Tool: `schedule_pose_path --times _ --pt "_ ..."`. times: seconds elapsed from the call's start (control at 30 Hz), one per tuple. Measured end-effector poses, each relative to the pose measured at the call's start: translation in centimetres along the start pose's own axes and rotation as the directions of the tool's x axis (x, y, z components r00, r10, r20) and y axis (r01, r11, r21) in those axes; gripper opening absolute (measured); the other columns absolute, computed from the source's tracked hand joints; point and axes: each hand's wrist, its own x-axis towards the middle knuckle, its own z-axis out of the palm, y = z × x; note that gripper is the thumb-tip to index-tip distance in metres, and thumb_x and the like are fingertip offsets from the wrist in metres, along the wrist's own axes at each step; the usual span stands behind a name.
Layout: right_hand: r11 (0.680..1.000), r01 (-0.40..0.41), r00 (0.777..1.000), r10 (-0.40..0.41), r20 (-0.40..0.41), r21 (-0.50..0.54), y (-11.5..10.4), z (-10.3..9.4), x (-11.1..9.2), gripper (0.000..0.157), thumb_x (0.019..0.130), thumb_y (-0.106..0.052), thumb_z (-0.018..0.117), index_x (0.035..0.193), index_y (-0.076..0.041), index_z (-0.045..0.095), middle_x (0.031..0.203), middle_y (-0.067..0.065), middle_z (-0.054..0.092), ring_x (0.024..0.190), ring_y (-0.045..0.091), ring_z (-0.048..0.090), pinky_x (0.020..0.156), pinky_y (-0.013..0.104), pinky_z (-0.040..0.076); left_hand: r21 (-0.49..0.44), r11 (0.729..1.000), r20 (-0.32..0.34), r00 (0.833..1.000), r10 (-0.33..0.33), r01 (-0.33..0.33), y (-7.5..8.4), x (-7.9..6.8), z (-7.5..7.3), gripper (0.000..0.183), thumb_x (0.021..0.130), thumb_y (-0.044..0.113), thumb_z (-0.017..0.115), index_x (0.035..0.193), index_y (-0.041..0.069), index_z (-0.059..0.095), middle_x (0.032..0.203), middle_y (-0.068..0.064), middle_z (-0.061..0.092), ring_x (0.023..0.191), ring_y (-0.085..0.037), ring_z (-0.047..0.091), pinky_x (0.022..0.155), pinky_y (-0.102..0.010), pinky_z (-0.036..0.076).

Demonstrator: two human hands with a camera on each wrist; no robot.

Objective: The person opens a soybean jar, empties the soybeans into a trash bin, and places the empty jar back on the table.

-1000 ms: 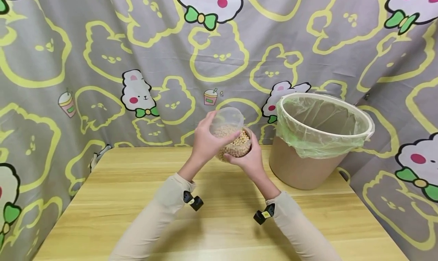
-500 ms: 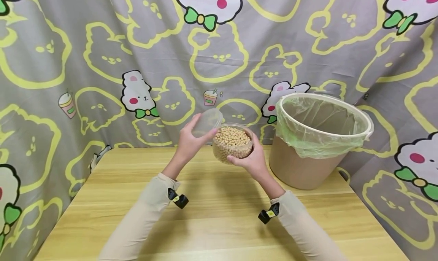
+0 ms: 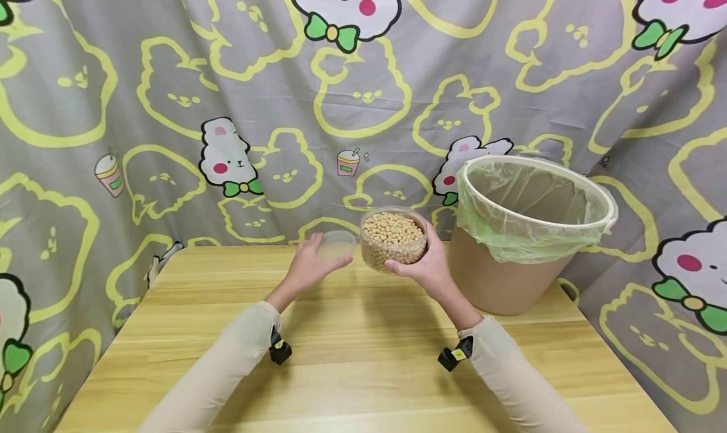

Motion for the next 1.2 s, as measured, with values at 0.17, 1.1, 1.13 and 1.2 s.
schedule_pose_path --times 0.17,1.1,1.13,1.2 --pt "1.0 0.007 1.0 -0.007 0.006 0.0 0.4 -0.2 0.0 0.103 0.065 -0.01 0.095 0.153 -0.021 0.042 0.146 0.008 0.051 0.13 0.023 0.052 0.104 0.029 0.047 0.069 0.998 0.09 0.996 -0.014 0.008 -1.5 -0.5 1.3 0.117 0.08 0.067 0.075 0.16 -0.001 0.025 0.166 -0.022 0.026 0.152 -0.046 0.021 0.118 -0.065 0.029" --pt "1.0 -0.021 0.999 0.021 0.039 0.003 1.2 -0.4 -0.4 0.102 0.066 -0.01 0.093 0.153 -0.021 0.041 0.146 0.009 0.051 0.13 0.025 0.053 0.101 0.027 0.048 0.175 0.981 0.246 0.969 0.041 -0.085 -5.3 -1.8 3.9 0.122 0.073 0.055 0.088 0.158 -0.005 0.026 0.166 -0.027 0.024 0.15 -0.049 0.026 0.119 -0.062 0.03" --pt "1.0 -0.022 0.999 0.022 0.04 0.004 1.2 -0.4 -0.4 0.102 0.066 -0.011 0.093 0.153 -0.021 0.041 0.146 0.009 0.051 0.13 0.025 0.053 0.101 0.028 0.048 0.174 0.981 0.247 0.968 0.039 -0.084 -5.4 -1.8 3.9 0.122 0.073 0.055 0.088 0.159 -0.005 0.026 0.166 -0.026 0.024 0.151 -0.048 0.026 0.119 -0.062 0.03" --pt "1.0 -0.022 0.999 0.021 0.041 0.006 1.2 -0.4 -0.3 0.102 0.066 -0.011 0.093 0.153 -0.021 0.041 0.146 0.009 0.051 0.13 0.026 0.053 0.101 0.028 0.049 0.17 0.981 0.24 0.969 0.049 -0.092 -5.4 -1.8 3.9 0.122 0.072 0.053 0.089 0.158 -0.006 0.026 0.165 -0.027 0.025 0.15 -0.05 0.027 0.118 -0.063 0.031"
